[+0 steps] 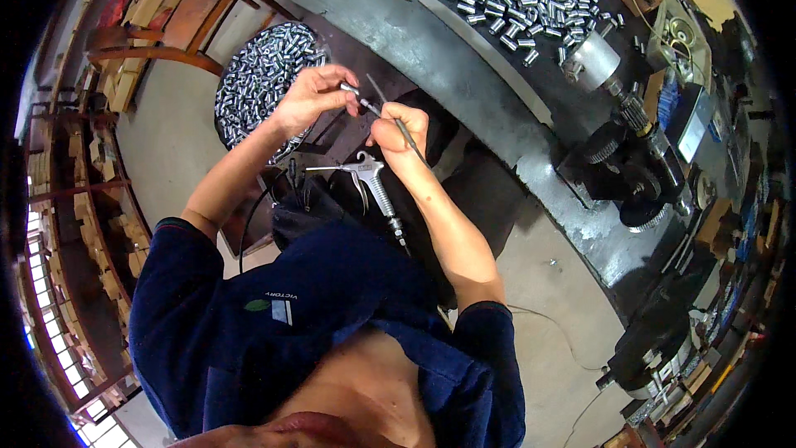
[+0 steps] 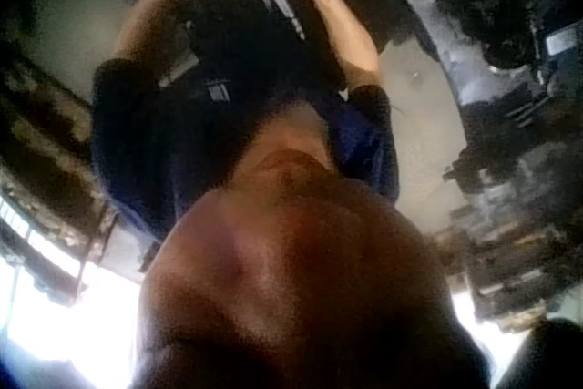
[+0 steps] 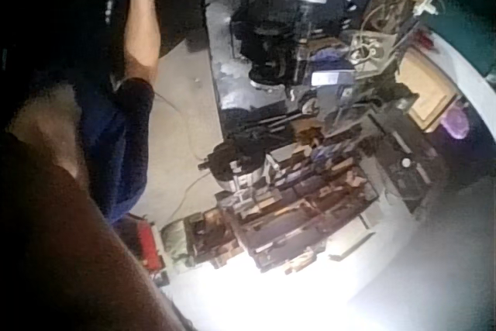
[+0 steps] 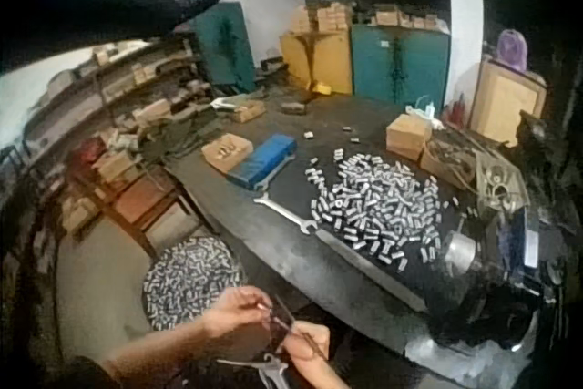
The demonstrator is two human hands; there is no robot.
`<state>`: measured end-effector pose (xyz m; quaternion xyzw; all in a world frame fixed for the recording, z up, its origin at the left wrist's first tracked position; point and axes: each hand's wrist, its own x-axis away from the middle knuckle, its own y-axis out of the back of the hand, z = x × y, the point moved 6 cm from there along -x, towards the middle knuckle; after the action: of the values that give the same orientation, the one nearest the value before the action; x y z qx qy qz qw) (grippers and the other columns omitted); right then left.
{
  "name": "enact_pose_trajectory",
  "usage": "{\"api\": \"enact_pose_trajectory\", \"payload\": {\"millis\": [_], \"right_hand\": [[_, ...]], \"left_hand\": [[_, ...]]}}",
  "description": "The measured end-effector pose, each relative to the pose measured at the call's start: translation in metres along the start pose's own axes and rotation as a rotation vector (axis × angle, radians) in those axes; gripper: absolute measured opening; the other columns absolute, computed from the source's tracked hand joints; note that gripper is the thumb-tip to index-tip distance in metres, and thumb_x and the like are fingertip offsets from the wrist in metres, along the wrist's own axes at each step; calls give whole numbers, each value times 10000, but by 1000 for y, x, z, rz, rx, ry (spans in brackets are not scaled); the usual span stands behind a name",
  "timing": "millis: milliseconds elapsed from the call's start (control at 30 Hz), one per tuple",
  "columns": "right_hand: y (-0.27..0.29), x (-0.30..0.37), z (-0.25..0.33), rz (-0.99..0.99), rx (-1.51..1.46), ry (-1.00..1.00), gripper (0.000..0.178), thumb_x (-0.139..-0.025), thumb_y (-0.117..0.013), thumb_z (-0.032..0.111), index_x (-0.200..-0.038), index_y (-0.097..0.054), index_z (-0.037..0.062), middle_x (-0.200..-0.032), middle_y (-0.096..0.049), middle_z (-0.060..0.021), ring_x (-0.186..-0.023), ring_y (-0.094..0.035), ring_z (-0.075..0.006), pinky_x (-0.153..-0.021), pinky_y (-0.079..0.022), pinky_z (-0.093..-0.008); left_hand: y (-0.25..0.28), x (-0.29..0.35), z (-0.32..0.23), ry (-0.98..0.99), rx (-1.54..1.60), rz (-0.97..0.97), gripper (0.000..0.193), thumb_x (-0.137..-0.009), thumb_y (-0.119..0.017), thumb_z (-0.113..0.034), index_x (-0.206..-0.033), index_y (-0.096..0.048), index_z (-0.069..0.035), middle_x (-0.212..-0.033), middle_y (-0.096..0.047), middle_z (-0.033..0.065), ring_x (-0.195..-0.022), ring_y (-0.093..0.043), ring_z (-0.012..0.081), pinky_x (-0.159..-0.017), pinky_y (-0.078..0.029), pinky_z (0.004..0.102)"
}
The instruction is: The person repeatedly picks up small cylindrical metal parts from a pile on a workbench. They use a thin metal tool to scrape the surface of each part individually. After cleaning, the person places the part into a separate container.
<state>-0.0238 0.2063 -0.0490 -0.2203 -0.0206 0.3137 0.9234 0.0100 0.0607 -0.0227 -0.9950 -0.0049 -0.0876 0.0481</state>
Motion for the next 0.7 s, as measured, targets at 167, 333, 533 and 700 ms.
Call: {"api": "enact_pose_trajectory", "payload": {"millis": [167, 333, 533, 700], "right_hand": [[-10, 5, 18, 61, 12, 30, 247, -690, -473, -27, -512, -312, 30, -516, -395, -34, -443, -496, -141, -441, -426, -278], [-15, 7, 16, 178, 8, 43, 196, -608, -475, -45, -492, -331, 20, -464, -406, -31, -446, -503, -95, -421, -396, -252], [-15, 6, 6, 165, -10, -106, 203, -637, -495, 47, -493, -354, 18, -467, -410, -16, -442, -479, -83, -412, -367, -249], [-14, 1, -5, 116, 168, -102, 188, -644, -519, 57, -507, -392, 36, -454, -379, 6, -457, -421, -39, -411, -313, -223]], "left_hand": [[40, -5, -9, -200, -782, -249, 135, -731, -621, -12, -860, -590, 14, -778, -579, 48, -637, -559, 132, -617, -455, 253], [37, -3, -15, -330, -1049, -299, 175, -677, -632, -21, -849, -605, 1, -694, -510, 90, -553, -512, 177, -517, -413, 294], [19, -4, -15, -423, -1151, -203, 238, -618, -615, 4, -851, -610, -45, -716, -512, 88, -591, -546, 248, -520, -437, 340], [-16, 0, -16, -529, -1178, -81, 323, -553, -596, 38, -866, -615, -39, -754, -529, 83, -646, -570, 287, -542, -457, 363]]}}
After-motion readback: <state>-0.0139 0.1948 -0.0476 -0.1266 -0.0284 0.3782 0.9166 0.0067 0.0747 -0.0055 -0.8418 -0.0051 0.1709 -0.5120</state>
